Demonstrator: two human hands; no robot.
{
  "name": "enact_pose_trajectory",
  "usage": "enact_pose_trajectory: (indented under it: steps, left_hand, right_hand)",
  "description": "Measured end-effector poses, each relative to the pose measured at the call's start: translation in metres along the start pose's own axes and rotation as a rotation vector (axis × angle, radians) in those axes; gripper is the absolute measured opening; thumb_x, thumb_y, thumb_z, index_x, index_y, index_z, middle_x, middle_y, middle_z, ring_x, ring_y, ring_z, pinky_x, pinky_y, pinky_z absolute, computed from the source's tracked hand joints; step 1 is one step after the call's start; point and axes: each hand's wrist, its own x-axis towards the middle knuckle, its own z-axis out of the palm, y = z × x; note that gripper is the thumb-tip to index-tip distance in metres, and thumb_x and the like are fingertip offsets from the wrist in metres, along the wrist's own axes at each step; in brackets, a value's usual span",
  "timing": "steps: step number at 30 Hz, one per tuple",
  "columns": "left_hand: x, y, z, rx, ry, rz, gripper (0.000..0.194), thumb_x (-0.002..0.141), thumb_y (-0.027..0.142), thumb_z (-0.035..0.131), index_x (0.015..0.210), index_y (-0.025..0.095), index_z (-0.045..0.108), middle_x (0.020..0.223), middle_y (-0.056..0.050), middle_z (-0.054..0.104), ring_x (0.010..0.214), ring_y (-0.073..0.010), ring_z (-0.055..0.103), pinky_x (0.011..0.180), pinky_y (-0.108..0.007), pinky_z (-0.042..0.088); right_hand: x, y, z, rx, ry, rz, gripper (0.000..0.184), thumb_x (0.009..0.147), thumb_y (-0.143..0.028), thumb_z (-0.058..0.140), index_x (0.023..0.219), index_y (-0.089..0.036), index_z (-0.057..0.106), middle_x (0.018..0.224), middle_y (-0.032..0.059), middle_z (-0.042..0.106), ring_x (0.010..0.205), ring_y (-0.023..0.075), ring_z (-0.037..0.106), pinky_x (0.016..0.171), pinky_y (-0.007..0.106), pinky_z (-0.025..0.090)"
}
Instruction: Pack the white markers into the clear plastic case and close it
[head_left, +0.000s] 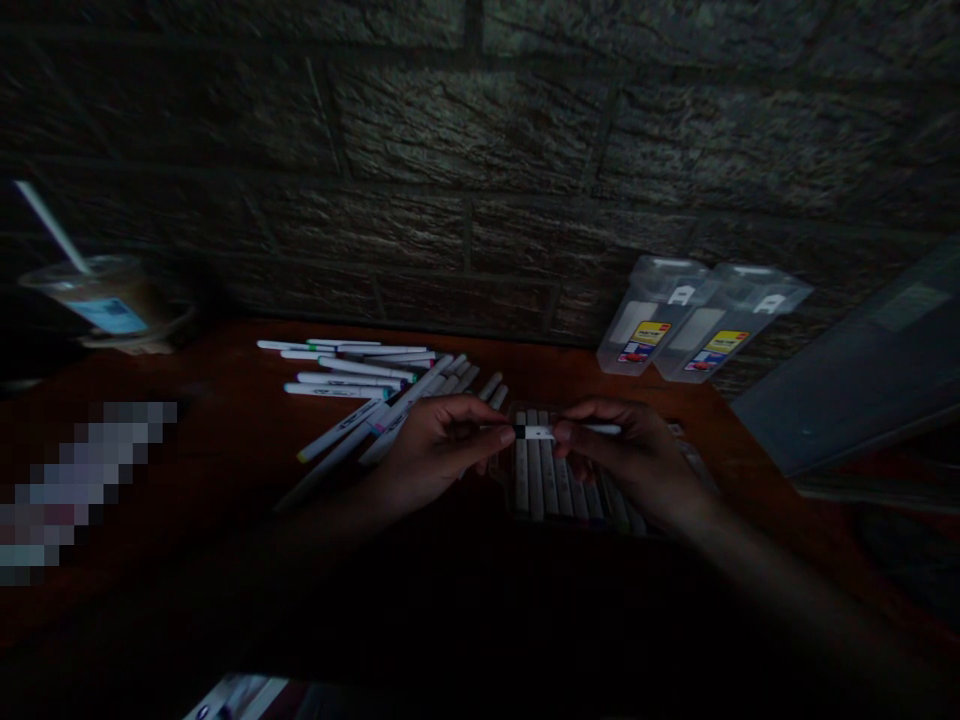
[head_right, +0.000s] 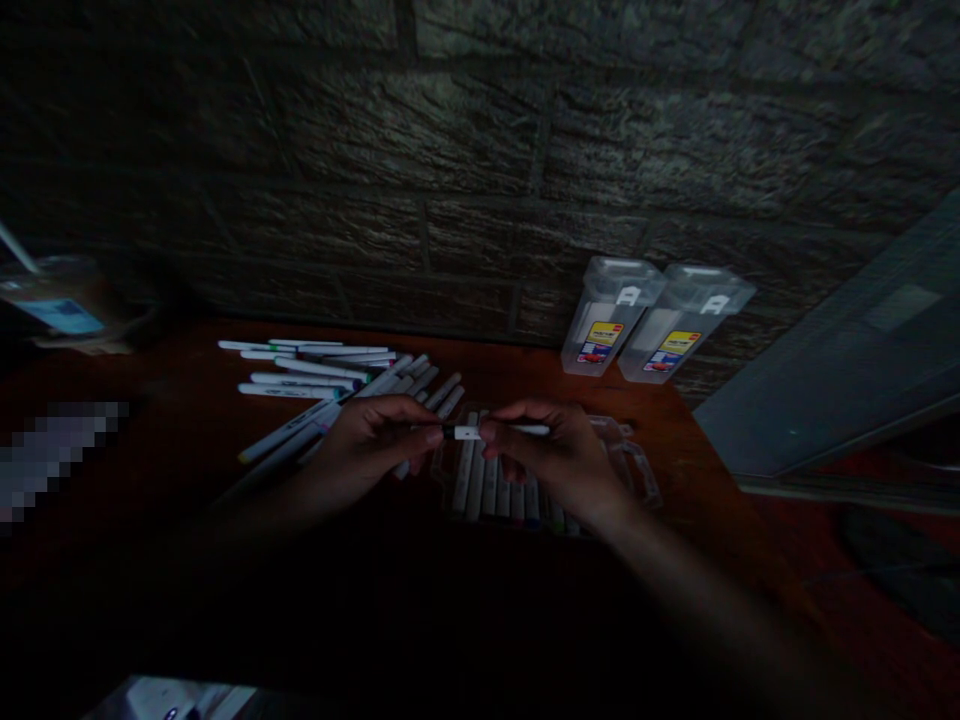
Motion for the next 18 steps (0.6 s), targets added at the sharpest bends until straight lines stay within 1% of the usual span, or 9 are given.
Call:
enact_pose_trajectory:
  steps: [3,6,9,11,15,16,18]
  left_hand:
    - [0.0,0.002,0.002,-0.021,-0.014,0.0,0.016,0.083,0.027,0.078,0.091,0.014,0.074,0.063,0.001,0.067,0.05,-0.0099,0.059,0.047,-0.02,0.045]
    - [-0.002,0.004,0.005,-0.006,-0.03,0.002,0.016,0.082,0.025,0.077,0.094,0.014,0.076,0.063,0.002,0.068,0.049,-0.0091,0.057,0.046,-0.019,0.044]
    - [-0.005,0.004,0.006,0.035,-0.045,0.011,0.016,0.084,0.025,0.077,0.095,0.014,0.077,0.065,0.001,0.07,0.049,-0.0087,0.057,0.045,-0.018,0.043]
    - [-0.007,0.004,0.007,0.056,-0.058,0.022,0.015,0.084,0.024,0.076,0.095,0.014,0.078,0.067,0.0,0.071,0.05,-0.0086,0.058,0.046,-0.018,0.044]
    - [-0.011,0.001,0.01,0.092,-0.069,0.036,0.016,0.086,0.026,0.075,0.096,0.013,0.079,0.062,-0.001,0.07,0.052,-0.0105,0.06,0.049,-0.019,0.046]
    - [-0.012,0.0,0.011,0.103,-0.071,0.035,0.017,0.087,0.027,0.074,0.097,0.013,0.08,0.062,-0.001,0.07,0.053,-0.0112,0.061,0.05,-0.019,0.047]
    - [-0.015,0.001,0.013,0.121,-0.086,0.041,0.019,0.09,0.027,0.07,0.1,0.014,0.08,0.064,-0.002,0.071,0.055,-0.0124,0.064,0.052,-0.02,0.048]
  right_hand:
    - [-0.001,0.0,0.001,-0.017,-0.001,-0.007,0.017,0.075,-0.032,0.09,0.082,-0.021,0.079,0.066,-0.0004,0.072,0.047,0.0092,0.058,0.044,0.021,0.048]
    - [-0.002,0.001,0.002,-0.052,0.001,-0.017,0.018,0.072,-0.03,0.092,0.082,-0.022,0.08,0.066,-0.0014,0.072,0.046,0.0091,0.059,0.044,0.021,0.048]
    - [-0.004,0.001,0.004,-0.11,0.0,-0.042,0.019,0.069,-0.029,0.093,0.081,-0.022,0.08,0.061,-0.0032,0.069,0.045,0.0093,0.058,0.043,0.021,0.048]
    - [-0.005,0.001,0.006,-0.164,-0.001,-0.089,0.016,0.07,-0.028,0.093,0.08,-0.023,0.081,0.06,-0.0032,0.07,0.046,0.01,0.06,0.045,0.021,0.048]
    - [-0.009,0.002,0.01,-0.301,0.016,-0.244,0.012,0.073,-0.027,0.091,0.078,-0.023,0.081,0.072,0.001,0.078,0.062,0.0155,0.069,0.06,0.027,0.056]
    - [-0.01,0.003,0.011,-0.325,0.018,-0.267,0.012,0.074,-0.028,0.091,0.078,-0.023,0.081,0.073,0.0013,0.079,0.064,0.0166,0.07,0.061,0.028,0.057]
    - [-0.013,0.004,0.014,-0.345,0.019,-0.296,0.013,0.075,-0.03,0.091,0.078,-0.024,0.08,0.072,0.0011,0.078,0.063,0.0172,0.07,0.059,0.028,0.056]
